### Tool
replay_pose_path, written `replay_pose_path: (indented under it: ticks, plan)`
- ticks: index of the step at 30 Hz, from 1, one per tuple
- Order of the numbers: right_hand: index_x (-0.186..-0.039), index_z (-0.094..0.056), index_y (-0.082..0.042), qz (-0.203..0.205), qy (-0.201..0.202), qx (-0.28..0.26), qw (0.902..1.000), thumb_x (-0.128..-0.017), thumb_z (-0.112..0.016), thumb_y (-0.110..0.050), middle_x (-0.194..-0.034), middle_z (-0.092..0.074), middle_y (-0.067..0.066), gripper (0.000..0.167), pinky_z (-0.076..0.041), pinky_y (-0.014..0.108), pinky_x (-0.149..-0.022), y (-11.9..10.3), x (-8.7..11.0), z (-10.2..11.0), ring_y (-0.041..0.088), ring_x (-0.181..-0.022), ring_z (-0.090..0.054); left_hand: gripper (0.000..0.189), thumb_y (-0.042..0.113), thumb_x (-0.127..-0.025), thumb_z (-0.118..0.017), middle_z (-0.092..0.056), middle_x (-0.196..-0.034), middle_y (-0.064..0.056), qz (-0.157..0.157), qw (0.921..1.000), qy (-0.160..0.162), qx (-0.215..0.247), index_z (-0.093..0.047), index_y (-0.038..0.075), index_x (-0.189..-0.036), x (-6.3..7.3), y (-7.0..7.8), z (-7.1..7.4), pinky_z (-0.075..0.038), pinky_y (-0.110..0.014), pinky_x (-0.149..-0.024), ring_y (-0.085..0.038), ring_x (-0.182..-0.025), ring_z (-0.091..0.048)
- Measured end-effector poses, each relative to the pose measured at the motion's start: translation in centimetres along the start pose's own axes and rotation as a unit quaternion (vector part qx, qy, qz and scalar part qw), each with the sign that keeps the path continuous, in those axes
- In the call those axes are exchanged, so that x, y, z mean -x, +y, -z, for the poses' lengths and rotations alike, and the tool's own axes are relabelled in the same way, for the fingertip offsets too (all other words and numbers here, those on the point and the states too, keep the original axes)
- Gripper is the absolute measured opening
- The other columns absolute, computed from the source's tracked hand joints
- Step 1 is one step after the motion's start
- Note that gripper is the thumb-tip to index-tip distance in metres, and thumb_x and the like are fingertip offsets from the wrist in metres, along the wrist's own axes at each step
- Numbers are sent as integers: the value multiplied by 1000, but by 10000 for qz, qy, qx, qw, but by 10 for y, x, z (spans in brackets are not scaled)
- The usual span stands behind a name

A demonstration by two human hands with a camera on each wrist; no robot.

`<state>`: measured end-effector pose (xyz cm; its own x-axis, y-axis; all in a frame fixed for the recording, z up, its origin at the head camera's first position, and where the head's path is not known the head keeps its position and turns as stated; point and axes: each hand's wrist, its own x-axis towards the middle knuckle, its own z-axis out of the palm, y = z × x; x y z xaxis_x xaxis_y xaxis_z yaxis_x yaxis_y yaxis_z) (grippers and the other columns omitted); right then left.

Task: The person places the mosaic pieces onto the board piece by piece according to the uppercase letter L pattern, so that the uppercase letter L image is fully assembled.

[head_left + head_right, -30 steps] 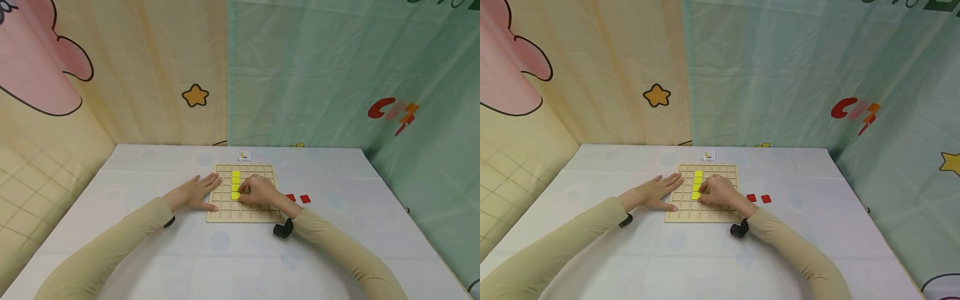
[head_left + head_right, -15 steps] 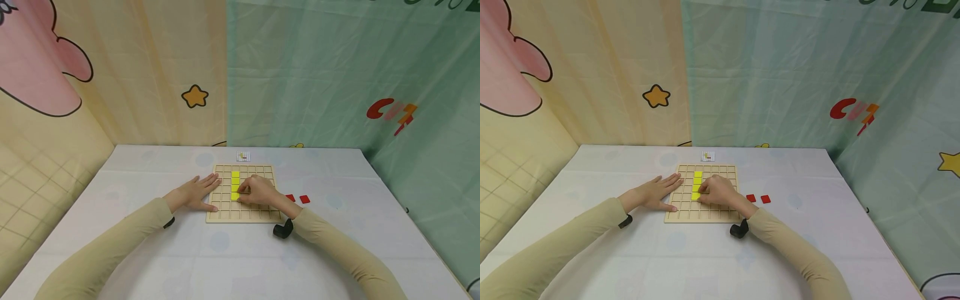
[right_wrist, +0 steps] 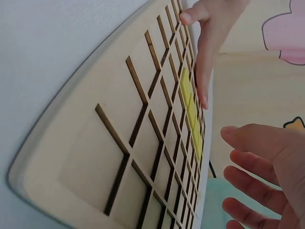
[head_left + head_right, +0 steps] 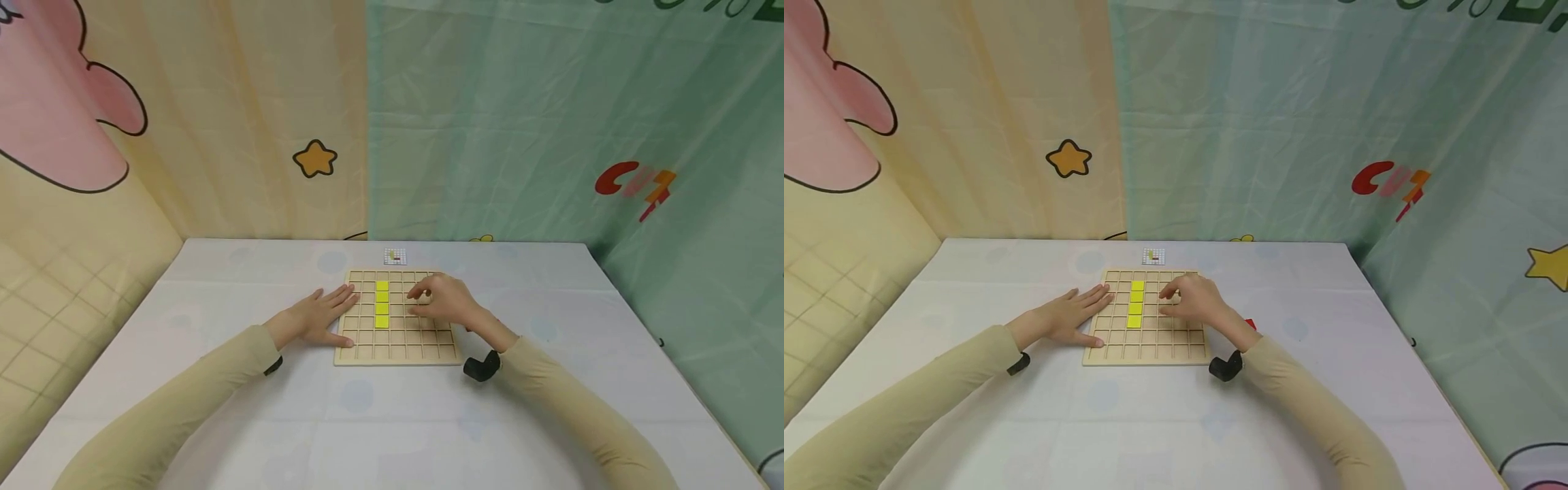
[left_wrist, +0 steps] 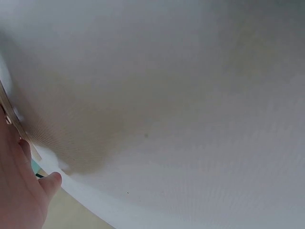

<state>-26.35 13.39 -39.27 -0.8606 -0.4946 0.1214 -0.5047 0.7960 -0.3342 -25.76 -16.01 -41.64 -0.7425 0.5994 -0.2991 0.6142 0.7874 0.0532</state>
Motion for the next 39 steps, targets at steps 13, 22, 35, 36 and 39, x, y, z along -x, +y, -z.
replay_pose_path:
  ticks: [13,22,35,36,39]
  plan:
    - [-100,-76,-16,-282,151,215,9993,-79,-77,-34,-92,-72,-3,27,-49,31,-65,33,30,23,18,-88,-61,104,75,-83,-47,1,-164,-8,-20,10000,48,-3,-6,13,-156,1,-2,-3,-12,-59,-117,-26,-151,-2]
    - [-97,-76,-18,-577,100,90,9982,-79,-76,-33,-91,-73,-5,23,-51,32,-69,61,50,24,19,-89,-61,103,74,-84,-48,1,-164,-9,-62,10000,57,43,-6,13,-156,2,-1,-1,-12,-60,-117,-26,-151,-2]
    - [-100,-76,-15,-346,-571,-310,9973,-76,-80,-30,-95,-73,-5,28,-52,26,-68,96,71,21,13,-85,-62,103,74,-84,-47,2,-164,-9,-27,10000,16,-10,-6,13,-156,1,0,-1,-12,-59,-117,-26,-151,-2]
    - [-100,-76,-15,-295,-576,-298,9975,-76,-80,-29,-96,-73,-4,28,-52,26,-69,98,72,21,13,-85,-63,103,74,-84,-47,2,-164,-9,-26,10000,13,-16,-6,13,-156,1,0,0,-12,-59,-117,-26,-151,-2]
    - [-98,-76,-14,-228,-536,-315,9978,-76,-80,-28,-96,-73,-3,26,-53,27,-71,101,74,19,12,-84,-64,103,74,-84,-47,2,-163,-9,-29,10000,18,-14,-6,13,-156,1,1,0,-12,-60,-117,-26,-151,-2]
